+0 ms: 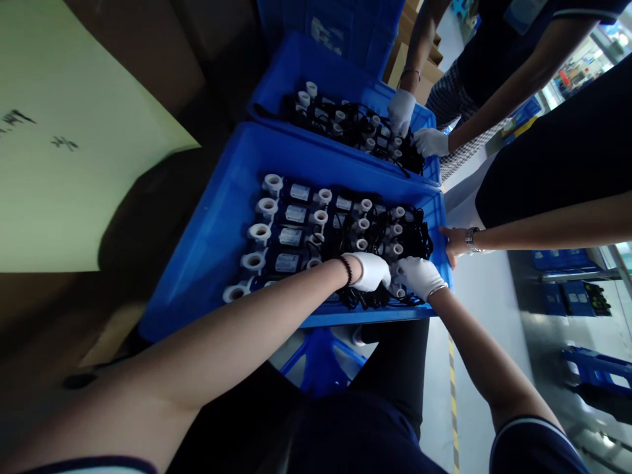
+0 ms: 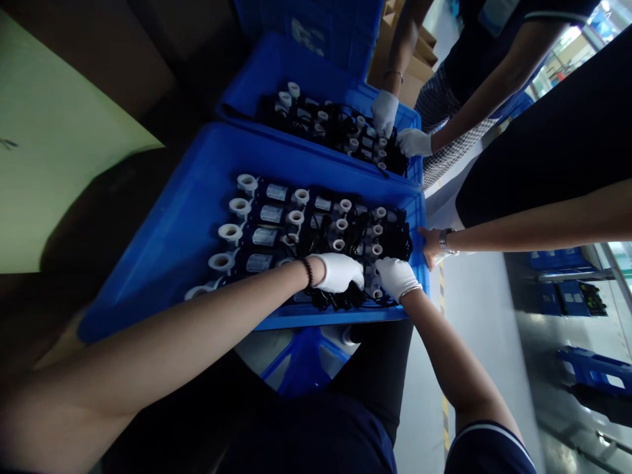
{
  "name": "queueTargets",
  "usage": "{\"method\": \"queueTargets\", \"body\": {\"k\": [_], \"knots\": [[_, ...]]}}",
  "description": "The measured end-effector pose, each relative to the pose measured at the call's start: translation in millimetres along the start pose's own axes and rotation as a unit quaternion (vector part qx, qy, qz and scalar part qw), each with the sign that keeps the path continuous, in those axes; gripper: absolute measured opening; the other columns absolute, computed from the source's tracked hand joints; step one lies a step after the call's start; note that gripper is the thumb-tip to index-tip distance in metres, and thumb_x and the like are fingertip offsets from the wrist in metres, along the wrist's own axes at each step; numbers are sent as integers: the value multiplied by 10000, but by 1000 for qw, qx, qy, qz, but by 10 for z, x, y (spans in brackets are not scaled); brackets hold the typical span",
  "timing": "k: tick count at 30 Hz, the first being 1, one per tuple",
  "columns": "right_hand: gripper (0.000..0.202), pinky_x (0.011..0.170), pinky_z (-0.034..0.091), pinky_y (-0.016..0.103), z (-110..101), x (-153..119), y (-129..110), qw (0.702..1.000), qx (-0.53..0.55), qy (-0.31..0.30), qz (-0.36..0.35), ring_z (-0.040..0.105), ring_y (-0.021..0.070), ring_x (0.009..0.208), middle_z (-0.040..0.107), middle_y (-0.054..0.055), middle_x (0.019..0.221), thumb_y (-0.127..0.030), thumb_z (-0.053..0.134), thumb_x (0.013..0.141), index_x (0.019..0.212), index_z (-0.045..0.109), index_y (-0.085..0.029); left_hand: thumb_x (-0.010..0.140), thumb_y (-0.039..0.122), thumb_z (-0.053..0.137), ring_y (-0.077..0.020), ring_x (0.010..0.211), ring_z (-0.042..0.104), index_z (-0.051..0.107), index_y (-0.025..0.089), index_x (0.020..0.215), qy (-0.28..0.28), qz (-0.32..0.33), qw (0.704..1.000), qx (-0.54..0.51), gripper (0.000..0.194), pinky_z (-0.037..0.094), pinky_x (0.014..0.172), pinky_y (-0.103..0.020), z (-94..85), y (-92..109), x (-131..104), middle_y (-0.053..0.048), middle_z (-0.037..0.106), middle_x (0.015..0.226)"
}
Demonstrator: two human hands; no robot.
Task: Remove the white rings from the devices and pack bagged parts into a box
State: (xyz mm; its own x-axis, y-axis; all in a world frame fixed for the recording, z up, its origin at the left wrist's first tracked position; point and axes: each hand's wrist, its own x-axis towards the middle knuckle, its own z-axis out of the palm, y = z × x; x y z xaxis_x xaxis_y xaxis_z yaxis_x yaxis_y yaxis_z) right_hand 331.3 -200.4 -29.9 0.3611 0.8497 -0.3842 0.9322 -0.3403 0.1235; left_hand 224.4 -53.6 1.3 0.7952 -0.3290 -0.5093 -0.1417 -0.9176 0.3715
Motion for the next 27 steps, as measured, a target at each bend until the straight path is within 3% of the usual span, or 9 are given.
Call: {"method": "queueTargets", "body": {"k": [4, 7, 12, 20, 24, 27], "knots": [[474, 684, 483, 319, 6, 16, -24, 999, 2, 14, 49, 684, 265, 876, 704, 123, 958, -593, 430, 935, 1002, 646, -176, 750, 83, 517, -230, 989, 661, 709, 277, 1203, 7, -1, 1000, -10, 529, 492, 812, -272, 10, -8, 9, -52, 692, 1212], [539, 690, 480, 315, 2, 24, -56, 997, 24, 12, 74, 685, 266, 876, 708, 126, 940, -658, 405, 915, 957, 647, -179, 745, 87, 514, -226, 970, 664, 713, 281, 1194, 7, -3, 1000, -12, 527, 489, 802, -270, 13, -12, 9, -44, 700, 1196], [440, 669, 484, 311, -22, -17, -81, 996, 23, 23, 83, 681, 266, 866, 689, 114, 989, -565, 501, 896, 1093, 594, -183, 713, 77, 543, -206, 940, 662, 730, 295, 1154, 19, -1, 1000, -22, 526, 483, 768, -240, 19, -16, 12, -29, 717, 1157], [299, 681, 480, 303, -31, -66, -69, 1000, -17, 14, 9, 656, 241, 926, 649, 106, 1069, -373, 371, 983, 1072, 615, -224, 724, 80, 527, -215, 909, 664, 715, 277, 1189, 15, -5, 1000, -12, 539, 485, 742, -249, 10, 3, 4, -50, 712, 1164], [279, 679, 476, 301, 3, -42, -96, 999, -13, 7, 43, 675, 244, 910, 679, 121, 1028, -322, 376, 984, 1064, 606, -185, 696, 68, 549, -201, 884, 663, 732, 293, 1151, 23, -10, 999, -26, 540, 483, 731, -236, 15, 1, 4, -36, 726, 1123], [297, 684, 478, 305, 24, -25, -106, 997, 9, 0, 71, 684, 258, 911, 699, 123, 996, -377, 404, 978, 1073, 596, -171, 700, 67, 554, -206, 881, 667, 733, 295, 1152, 26, -10, 999, -28, 537, 488, 735, -246, 13, 3, 0, -42, 725, 1129]]}}
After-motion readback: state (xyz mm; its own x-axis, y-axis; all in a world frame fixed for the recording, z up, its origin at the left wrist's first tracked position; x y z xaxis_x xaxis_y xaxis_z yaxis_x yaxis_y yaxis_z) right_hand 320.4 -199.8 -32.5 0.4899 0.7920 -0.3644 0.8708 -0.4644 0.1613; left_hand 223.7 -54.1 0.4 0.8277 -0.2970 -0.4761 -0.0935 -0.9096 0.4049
